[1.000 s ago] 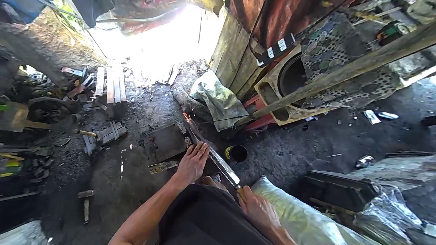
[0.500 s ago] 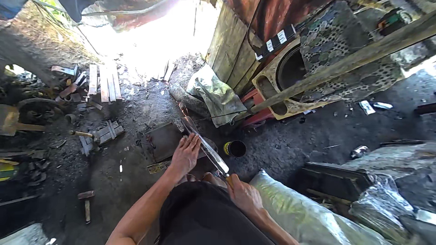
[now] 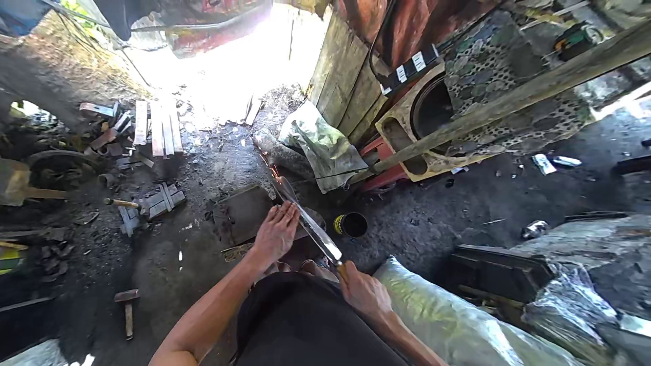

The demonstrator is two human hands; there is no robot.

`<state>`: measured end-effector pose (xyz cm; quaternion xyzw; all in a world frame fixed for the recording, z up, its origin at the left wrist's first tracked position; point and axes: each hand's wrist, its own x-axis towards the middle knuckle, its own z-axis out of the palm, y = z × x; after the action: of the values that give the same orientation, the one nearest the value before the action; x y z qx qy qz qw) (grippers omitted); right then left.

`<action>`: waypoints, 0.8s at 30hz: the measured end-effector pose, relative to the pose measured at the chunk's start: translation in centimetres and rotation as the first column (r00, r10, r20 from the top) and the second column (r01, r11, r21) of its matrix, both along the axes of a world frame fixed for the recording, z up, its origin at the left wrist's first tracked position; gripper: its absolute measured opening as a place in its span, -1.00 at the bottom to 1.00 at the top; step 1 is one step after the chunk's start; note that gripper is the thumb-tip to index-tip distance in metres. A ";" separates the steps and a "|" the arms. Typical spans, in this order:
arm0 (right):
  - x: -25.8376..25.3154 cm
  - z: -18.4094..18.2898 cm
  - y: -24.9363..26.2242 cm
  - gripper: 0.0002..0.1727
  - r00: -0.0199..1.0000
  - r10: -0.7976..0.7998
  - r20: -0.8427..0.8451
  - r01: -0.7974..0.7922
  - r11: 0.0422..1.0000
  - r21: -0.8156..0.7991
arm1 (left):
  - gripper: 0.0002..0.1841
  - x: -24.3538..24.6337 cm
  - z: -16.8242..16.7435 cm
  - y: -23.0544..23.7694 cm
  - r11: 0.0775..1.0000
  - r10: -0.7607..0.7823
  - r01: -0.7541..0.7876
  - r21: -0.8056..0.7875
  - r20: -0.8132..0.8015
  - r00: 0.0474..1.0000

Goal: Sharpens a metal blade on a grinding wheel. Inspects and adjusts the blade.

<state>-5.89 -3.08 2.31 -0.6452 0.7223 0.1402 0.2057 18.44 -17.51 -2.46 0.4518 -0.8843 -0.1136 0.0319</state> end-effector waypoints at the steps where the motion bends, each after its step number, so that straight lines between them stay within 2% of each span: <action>1: 1.0 -0.6 -1.4 -0.53 1.000 -0.018 0.019 0.017 1.000 0.026 | -0.42 0.5 -0.4 -1.0 1.000 0.021 -0.021 -0.006 0.025 0.999; 4: 1.5 -1.6 -3.1 -0.57 0.999 -0.030 0.016 0.029 0.999 0.021 | -0.39 0.6 -1.7 -1.9 0.998 0.045 -0.041 -0.054 0.071 0.996; 7: -0.9 -1.2 -0.5 -0.57 1.000 -0.007 -0.029 0.007 1.000 0.008 | -0.38 -0.8 -1.7 0.3 0.999 -0.002 0.002 -0.040 0.015 1.000; 11: -2.9 -0.7 2.9 -0.62 0.996 0.031 -0.079 -0.040 0.993 -0.108 | -0.41 -2.2 -1.1 2.4 0.998 -0.047 0.046 -0.034 -0.026 0.999; 19: 3.9 -3.0 -6.6 -0.56 0.999 -0.006 0.052 0.006 1.000 -0.007 | -0.44 3.5 -1.6 -4.9 0.995 0.064 -0.057 -0.077 0.095 0.993; 21: 4.5 -3.4 -7.6 -0.56 0.999 -0.002 0.042 0.002 1.000 -0.006 | -0.43 4.2 -1.4 -5.8 0.993 0.073 -0.059 -0.102 0.135 0.988; 24: 3.5 -3.3 -6.4 -0.57 1.000 -0.009 0.018 0.009 1.000 0.001 | -0.41 3.2 -1.7 -4.6 0.994 0.070 -0.059 -0.093 0.121 0.990</action>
<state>-2.37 -9.50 -0.99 -0.6431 0.7232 0.1338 0.2132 21.67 -22.11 -4.11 0.4843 -0.8737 -0.0447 0.0006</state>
